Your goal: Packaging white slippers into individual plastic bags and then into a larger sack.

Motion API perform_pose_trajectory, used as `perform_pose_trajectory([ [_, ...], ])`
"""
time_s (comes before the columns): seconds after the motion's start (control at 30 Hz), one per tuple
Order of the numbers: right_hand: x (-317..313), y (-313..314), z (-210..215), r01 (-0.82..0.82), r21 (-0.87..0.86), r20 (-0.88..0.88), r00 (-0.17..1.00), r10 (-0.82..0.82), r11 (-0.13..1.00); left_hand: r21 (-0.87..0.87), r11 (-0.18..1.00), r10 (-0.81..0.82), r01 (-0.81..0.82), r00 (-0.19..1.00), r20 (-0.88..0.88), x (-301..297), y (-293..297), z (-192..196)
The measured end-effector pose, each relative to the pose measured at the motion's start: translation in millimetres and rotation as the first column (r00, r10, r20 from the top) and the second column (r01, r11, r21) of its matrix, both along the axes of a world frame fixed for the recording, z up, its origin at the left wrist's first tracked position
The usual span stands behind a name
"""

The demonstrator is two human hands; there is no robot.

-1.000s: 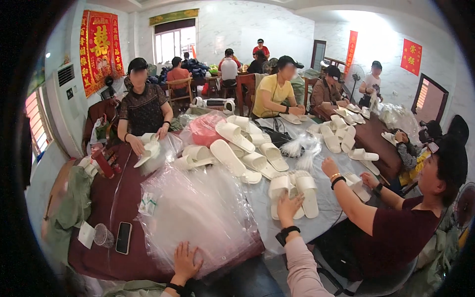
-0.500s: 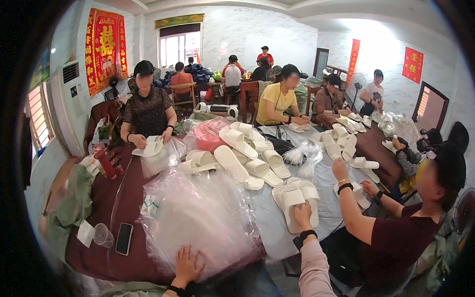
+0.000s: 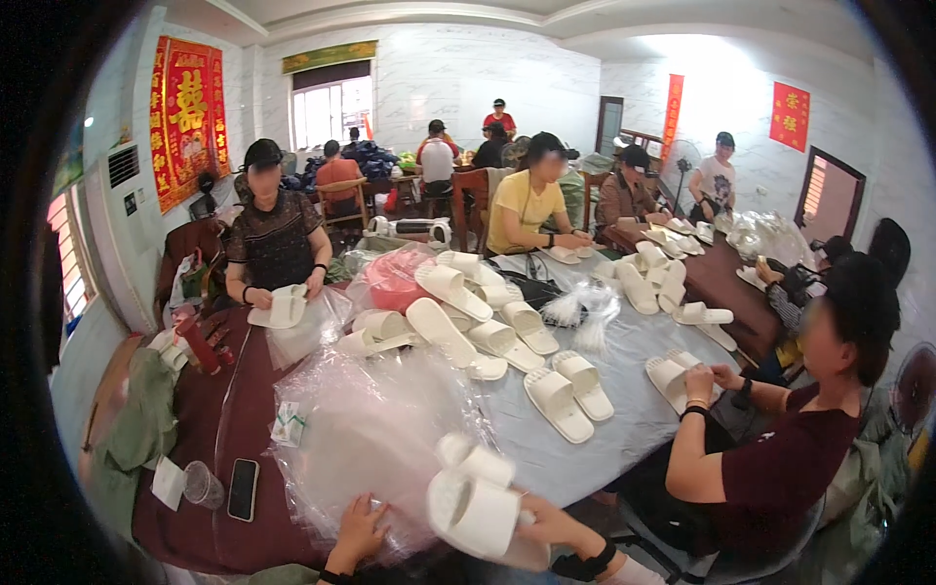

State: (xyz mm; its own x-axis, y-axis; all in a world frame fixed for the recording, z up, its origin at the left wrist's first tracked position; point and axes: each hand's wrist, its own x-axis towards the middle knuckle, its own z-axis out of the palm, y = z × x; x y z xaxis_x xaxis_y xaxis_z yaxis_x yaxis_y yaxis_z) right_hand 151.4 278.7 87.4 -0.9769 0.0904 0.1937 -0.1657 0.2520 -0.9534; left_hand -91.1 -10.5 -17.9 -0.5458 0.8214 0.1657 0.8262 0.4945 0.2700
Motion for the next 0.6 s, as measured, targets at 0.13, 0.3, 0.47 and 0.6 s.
perform_pose_trajectory([
  [0.13, -15, -39, 7, -0.380, -0.011, -0.031, 0.924, 0.380, 0.925, 0.073, 0.997, 0.033, -0.028, 0.997, -0.066, -6, 8, 11],
  [0.3, -28, -58, 9, -0.460, 0.033, 0.003, 0.888, 0.460, 0.887, 0.248, 0.966, 0.089, -0.072, 0.994, -0.062, -16, 15, 43],
  [0.47, -41, -67, -4, -0.337, 0.379, -0.081, 0.915, 0.394, 0.862, 0.511, 0.847, -0.018, -0.147, 0.953, 0.303, -22, 11, 59],
  [0.6, -50, -72, 2, -0.194, 0.424, -0.033, 0.973, 0.229, 0.885, 0.568, 0.787, 0.009, -0.242, 0.924, 0.381, -7, 20, 93],
])
